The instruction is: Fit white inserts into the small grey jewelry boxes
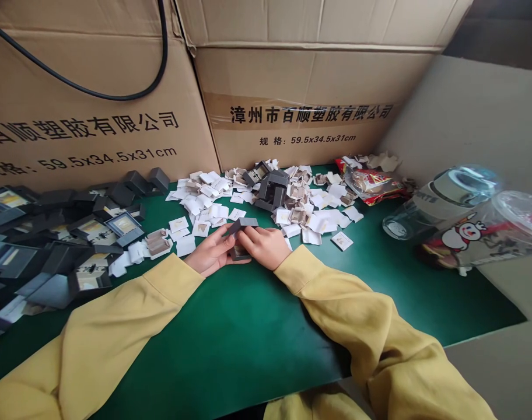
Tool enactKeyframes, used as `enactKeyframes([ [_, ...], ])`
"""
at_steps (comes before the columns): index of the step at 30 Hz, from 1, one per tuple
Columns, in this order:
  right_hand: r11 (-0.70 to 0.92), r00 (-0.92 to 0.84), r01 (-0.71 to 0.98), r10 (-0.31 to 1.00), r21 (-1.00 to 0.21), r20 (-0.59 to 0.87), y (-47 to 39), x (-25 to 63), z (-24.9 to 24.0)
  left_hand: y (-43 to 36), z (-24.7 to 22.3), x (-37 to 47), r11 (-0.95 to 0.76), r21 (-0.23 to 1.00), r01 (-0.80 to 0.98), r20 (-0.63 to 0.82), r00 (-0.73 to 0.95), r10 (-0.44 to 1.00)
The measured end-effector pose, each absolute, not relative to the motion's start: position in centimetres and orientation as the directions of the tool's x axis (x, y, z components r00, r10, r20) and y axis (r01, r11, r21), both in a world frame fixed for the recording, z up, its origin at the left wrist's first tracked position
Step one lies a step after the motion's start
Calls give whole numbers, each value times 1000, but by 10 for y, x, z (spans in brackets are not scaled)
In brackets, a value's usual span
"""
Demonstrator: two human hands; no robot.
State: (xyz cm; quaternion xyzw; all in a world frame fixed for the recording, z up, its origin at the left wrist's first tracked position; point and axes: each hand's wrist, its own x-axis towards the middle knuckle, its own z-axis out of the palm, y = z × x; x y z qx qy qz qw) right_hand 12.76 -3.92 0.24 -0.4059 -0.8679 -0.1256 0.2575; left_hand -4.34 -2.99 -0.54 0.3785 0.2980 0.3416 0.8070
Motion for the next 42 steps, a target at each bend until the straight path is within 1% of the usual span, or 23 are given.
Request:
enactKeyframes([
  [7, 676, -507, 728, 642, -112, 575, -35, 132, -6, -27, -7, -45, 489, 806, -335, -224, 592, 774],
  [9, 677, -505, 731, 622, -86, 599, -33, 133, -10, -26, -6, -45, 490, 800, -346, -224, 585, 779],
  [14, 662, -531, 747, 542, 58, 652, -32, 133, -13, -27, -3, -45, 508, 785, -354, -244, 578, 779],
  [20, 621, -579, 763, 530, 182, 619, -35, 131, -7, -27, -4, -46, 511, 784, -352, -234, 595, 769],
  [26, 602, -574, 774, 538, 195, 618, -37, 130, -4, -26, -5, -49, 520, 783, -342, -219, 631, 745],
  [32, 608, -603, 762, 544, 223, 583, -39, 128, 2, -27, -4, -48, 538, 772, -338, -239, 630, 739],
  [38, 621, -610, 759, 574, 196, 547, -36, 130, -2, -27, -1, -47, 550, 757, -352, -266, 604, 752],
  [42, 618, -602, 764, 577, 187, 551, -36, 130, -4, -27, -1, -47, 552, 756, -351, -267, 605, 750],
])
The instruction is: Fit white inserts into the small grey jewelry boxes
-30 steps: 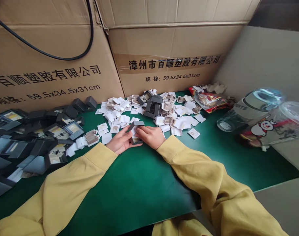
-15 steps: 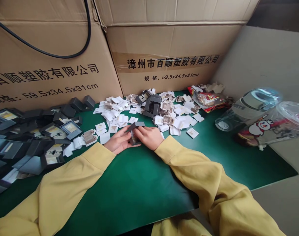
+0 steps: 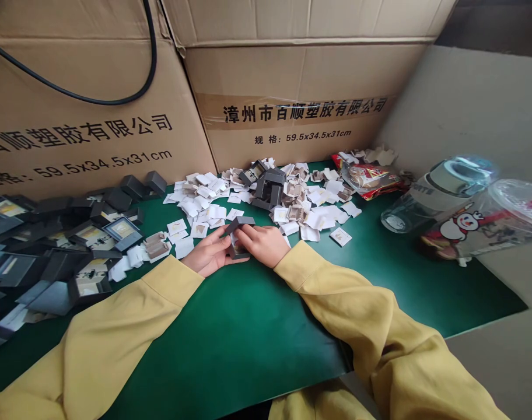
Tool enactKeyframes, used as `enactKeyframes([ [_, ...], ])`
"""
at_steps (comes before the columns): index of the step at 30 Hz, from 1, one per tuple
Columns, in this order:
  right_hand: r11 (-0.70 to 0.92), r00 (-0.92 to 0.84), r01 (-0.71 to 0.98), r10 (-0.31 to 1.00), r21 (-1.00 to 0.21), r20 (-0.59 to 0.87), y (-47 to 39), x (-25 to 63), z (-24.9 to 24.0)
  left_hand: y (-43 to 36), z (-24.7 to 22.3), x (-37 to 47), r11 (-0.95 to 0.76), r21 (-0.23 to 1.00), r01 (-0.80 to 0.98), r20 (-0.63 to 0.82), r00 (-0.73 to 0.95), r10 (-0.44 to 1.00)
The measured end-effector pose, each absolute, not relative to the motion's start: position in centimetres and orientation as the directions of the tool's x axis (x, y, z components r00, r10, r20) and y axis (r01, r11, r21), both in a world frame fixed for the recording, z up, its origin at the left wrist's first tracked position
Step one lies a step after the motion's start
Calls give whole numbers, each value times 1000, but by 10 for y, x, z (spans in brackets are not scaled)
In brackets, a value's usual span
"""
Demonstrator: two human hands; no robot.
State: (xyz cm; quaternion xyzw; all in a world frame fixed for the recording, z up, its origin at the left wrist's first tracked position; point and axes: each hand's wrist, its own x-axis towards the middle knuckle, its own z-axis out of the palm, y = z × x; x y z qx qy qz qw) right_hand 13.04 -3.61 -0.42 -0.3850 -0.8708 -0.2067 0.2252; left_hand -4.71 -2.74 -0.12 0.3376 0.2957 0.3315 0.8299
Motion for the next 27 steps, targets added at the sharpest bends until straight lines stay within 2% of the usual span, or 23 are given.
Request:
enactKeyframes([
  [12, 622, -617, 754, 556, 214, 558, -39, 128, 1, -28, -2, -46, 543, 778, -317, -257, 627, 735],
  [27, 630, -611, 755, 576, 180, 543, -35, 131, -5, -29, 2, -46, 560, 754, -344, -274, 610, 744],
])
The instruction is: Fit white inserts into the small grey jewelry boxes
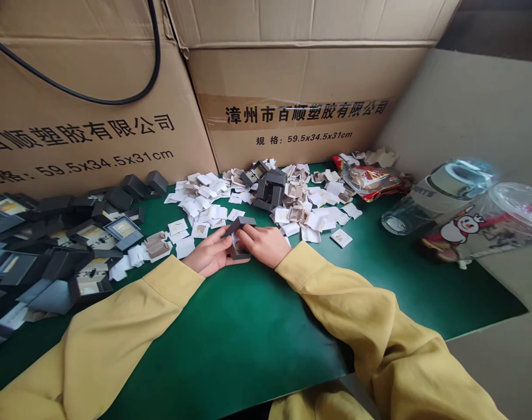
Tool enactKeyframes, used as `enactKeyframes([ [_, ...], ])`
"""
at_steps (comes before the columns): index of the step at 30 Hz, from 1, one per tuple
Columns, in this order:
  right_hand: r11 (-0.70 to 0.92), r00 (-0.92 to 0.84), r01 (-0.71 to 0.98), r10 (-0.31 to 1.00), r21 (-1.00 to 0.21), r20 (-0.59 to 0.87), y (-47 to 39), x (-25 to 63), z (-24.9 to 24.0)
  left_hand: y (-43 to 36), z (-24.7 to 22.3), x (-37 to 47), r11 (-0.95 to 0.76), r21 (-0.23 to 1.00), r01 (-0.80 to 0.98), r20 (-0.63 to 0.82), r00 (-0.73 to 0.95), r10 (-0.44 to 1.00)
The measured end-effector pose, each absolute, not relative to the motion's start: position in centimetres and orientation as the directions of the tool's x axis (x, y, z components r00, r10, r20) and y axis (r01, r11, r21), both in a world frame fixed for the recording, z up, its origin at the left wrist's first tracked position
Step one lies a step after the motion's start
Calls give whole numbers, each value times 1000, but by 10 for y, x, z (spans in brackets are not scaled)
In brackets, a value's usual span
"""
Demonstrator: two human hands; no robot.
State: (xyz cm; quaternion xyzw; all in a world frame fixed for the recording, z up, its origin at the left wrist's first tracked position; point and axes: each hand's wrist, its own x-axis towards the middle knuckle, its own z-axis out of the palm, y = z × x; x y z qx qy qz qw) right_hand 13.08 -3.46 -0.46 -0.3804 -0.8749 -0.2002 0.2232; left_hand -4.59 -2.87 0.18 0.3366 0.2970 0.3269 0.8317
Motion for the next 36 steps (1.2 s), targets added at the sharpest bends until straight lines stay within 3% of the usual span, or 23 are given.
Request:
enactKeyframes([
  [26, 621, -573, 770, 571, 147, 588, -42, 129, -7, -28, -2, -48, 550, 772, -319, -256, 636, 728],
  [36, 619, -505, 785, 623, 17, 598, -38, 129, -12, -28, -5, -48, 524, 773, -357, -226, 617, 754],
])
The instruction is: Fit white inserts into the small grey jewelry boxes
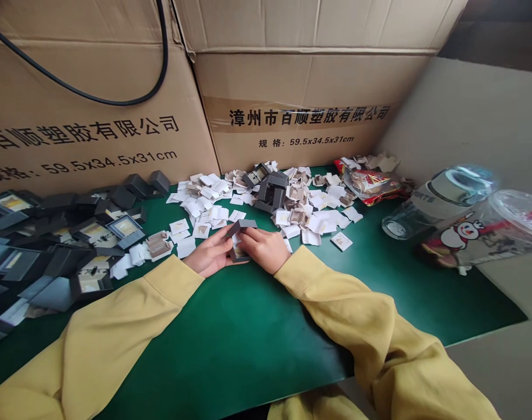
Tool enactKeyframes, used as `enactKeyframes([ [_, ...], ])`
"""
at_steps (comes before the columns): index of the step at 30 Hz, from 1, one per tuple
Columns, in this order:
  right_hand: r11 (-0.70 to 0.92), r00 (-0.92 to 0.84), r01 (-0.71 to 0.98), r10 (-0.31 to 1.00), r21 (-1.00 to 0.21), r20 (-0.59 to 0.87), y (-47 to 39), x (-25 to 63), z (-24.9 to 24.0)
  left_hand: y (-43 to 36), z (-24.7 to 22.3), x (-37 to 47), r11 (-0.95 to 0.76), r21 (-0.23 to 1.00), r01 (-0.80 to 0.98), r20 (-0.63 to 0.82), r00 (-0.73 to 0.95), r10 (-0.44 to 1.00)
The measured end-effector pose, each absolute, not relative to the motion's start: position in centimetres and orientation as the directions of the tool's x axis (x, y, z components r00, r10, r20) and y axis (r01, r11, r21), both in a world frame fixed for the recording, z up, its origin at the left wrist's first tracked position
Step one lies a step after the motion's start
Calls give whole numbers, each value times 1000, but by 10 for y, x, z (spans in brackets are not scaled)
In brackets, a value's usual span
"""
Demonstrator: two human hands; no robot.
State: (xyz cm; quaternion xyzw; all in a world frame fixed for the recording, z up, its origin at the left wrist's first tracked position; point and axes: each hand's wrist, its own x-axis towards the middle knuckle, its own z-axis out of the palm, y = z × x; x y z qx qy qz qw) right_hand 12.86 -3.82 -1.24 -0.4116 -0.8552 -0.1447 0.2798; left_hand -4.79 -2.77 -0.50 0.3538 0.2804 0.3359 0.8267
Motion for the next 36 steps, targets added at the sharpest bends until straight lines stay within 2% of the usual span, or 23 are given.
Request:
enactKeyframes([
  [8, 606, -520, 794, 636, 49, 570, -39, 128, -9, -28, -5, -48, 519, 779, -352, -228, 612, 757],
  [15, 604, -529, 790, 582, 107, 617, -41, 127, -5, -29, -3, -48, 513, 784, -350, -224, 611, 759],
  [23, 595, -528, 796, 586, 117, 615, -40, 127, -11, -29, -7, -46, 472, 802, -367, -176, 609, 773],
  [28, 631, -541, 767, 537, 118, 647, -33, 130, -11, -27, -6, -45, 498, 779, -381, -207, 594, 778],
  [32, 719, -523, 694, 478, 27, 706, -32, 135, -10, -22, -2, -48, 483, 753, -446, -194, 552, 811],
  [36, 652, -317, 726, 601, -220, 734, -31, 130, -11, -16, 1, -55, 368, 731, -575, -154, 387, 909],
])
